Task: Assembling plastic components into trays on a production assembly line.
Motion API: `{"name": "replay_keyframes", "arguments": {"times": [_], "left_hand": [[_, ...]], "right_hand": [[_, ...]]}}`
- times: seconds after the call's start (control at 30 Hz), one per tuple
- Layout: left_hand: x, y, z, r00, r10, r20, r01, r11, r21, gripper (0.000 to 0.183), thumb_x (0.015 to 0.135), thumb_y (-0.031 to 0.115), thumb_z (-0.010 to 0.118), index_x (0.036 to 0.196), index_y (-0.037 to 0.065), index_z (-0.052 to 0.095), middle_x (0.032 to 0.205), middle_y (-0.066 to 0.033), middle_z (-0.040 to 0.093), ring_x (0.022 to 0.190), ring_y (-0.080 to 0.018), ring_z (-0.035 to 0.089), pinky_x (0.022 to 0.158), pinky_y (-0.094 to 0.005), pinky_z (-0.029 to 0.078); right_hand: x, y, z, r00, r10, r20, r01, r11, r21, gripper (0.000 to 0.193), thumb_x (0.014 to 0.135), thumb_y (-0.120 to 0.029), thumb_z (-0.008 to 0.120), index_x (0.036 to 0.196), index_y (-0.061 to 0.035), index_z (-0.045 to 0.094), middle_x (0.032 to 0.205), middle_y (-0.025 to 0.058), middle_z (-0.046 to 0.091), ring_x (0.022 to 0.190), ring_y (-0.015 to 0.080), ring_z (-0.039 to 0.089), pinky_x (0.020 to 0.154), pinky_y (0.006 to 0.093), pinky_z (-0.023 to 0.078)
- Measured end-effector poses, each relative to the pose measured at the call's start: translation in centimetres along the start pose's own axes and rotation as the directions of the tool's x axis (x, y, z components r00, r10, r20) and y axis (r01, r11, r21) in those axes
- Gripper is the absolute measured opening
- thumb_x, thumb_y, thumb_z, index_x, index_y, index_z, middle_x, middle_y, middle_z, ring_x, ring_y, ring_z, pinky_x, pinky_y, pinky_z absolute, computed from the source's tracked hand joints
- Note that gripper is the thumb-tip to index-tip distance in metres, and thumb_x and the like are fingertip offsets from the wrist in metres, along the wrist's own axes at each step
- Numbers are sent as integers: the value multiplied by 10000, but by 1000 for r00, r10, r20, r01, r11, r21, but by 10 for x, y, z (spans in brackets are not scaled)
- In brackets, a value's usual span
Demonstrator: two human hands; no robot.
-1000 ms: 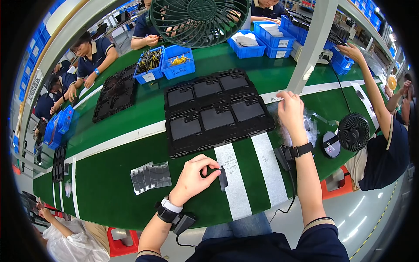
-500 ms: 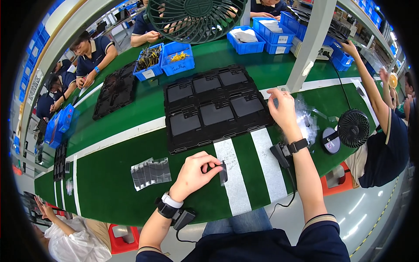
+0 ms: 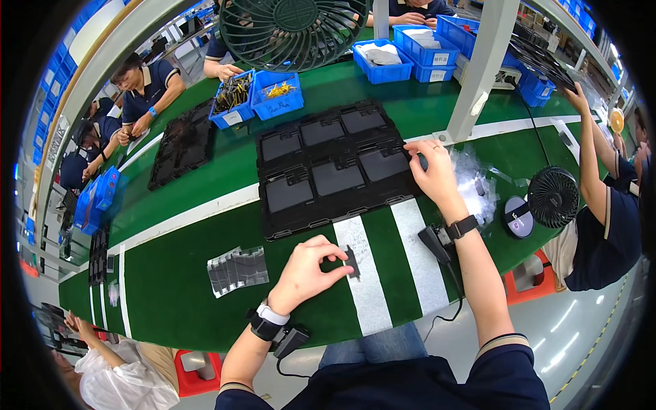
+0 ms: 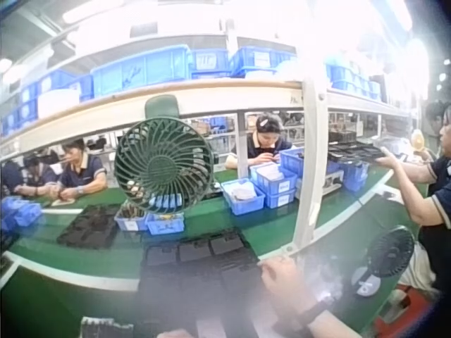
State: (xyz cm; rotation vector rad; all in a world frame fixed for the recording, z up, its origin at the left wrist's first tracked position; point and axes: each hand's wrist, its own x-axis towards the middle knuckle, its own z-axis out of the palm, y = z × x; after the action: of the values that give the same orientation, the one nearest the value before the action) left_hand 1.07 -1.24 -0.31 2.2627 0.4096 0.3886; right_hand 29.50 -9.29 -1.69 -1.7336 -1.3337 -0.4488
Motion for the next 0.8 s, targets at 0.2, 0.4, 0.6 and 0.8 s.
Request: {"name": "replay_keyframes", "arguments": {"times": [0.2, 0.4, 0.6, 0.8], "left_hand": [[24, 12, -17, 992, 57, -110, -60, 998, -22, 110, 677, 98, 726, 766, 64, 671, 706, -16, 570, 602, -93, 490, 560, -224, 410], [33, -15, -17, 989, -115, -95, 32, 782, -622, 135, 814, 79, 636, 916, -1, 596, 781, 16, 571, 730, -48, 543, 666, -182, 436], [32, -32, -15, 933, -60, -354, -55, 950, -307, 69, 780, 35, 630, 840, 8, 611, 762, -20, 586, 709, -72, 562, 670, -210, 441], [29, -37, -19, 956, 8, -292, -56, 986, -155, 147, 735, 30, 649, 879, 3, 629, 753, -58, 594, 692, -118, 570, 667, -239, 453]], "right_hand": [[12, -40, -6, 999, -29, -18, 32, 970, 242, 428, 642, 142, 423, 971, -61, 608, 938, 128, 537, 822, 311, 542, 707, 355, 455], [8, -112, 24, 898, -390, 204, 351, 914, 202, 413, 649, 37, 561, 1025, -133, 578, 965, 56, 526, 867, 227, 542, 809, 351, 391], [-11, -98, 39, 910, -277, 309, 191, 940, 282, 490, 633, 98, 513, 1063, -133, 557, 1001, 61, 499, 854, 235, 535, 829, 350, 379], [-15, -91, 45, 932, -213, 293, 109, 937, 332, 519, 638, 112, 472, 1090, -133, 542, 1035, 96, 480, 870, 280, 510, 827, 361, 395]]}}
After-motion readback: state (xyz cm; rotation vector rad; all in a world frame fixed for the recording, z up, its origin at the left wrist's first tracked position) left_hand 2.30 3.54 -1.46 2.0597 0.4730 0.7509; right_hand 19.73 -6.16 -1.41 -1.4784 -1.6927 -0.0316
